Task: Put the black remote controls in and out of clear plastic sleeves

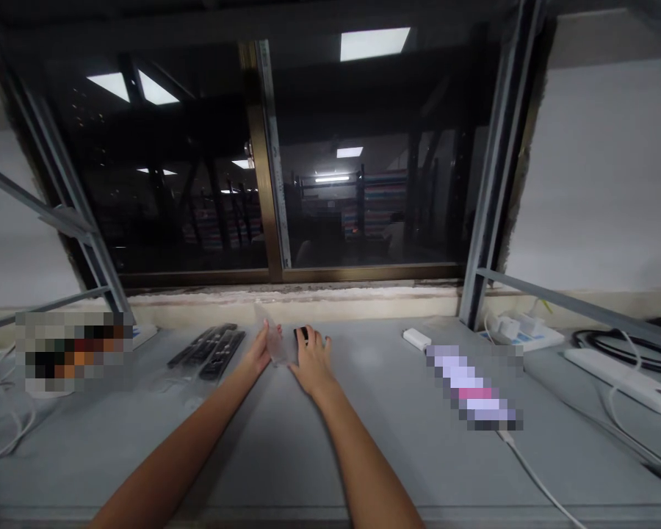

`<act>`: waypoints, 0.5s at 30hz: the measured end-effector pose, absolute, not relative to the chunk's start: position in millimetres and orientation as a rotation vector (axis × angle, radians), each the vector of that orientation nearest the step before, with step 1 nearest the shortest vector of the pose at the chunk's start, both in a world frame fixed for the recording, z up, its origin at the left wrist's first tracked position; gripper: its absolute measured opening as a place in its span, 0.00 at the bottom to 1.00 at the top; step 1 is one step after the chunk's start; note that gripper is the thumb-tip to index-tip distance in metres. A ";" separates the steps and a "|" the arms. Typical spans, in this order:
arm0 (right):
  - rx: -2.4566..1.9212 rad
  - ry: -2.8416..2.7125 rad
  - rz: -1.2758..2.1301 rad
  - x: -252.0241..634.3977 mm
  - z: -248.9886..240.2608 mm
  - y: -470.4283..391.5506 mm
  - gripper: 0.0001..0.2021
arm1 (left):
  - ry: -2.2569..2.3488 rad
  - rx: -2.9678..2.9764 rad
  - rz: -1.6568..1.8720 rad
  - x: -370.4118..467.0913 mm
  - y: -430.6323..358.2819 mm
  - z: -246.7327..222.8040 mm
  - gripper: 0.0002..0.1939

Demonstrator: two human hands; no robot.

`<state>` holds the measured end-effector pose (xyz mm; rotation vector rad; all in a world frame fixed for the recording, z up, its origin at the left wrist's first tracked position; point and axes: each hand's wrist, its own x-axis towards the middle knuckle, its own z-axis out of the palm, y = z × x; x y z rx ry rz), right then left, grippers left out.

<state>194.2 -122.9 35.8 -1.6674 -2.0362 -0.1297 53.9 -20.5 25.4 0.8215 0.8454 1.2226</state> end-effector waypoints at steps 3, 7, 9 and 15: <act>-1.868 -1.969 -0.048 194.2 26.5 -115.0 0.29 | 0.919 0.682 1.393 49.2 -14.2 24.6 0.11; -1.884 -1.935 -0.031 197.6 17.1 -108.5 0.22 | 0.855 0.604 1.381 46.7 -9.9 22.9 0.08; -1.878 -1.843 -0.028 201.7 14.2 -105.2 0.22 | 0.839 0.565 1.381 46.4 -8.2 21.2 0.07; -1.383 -1.186 1.086 215.4 15.7 -87.9 0.13 | 0.798 0.483 1.403 44.6 -3.1 14.0 0.05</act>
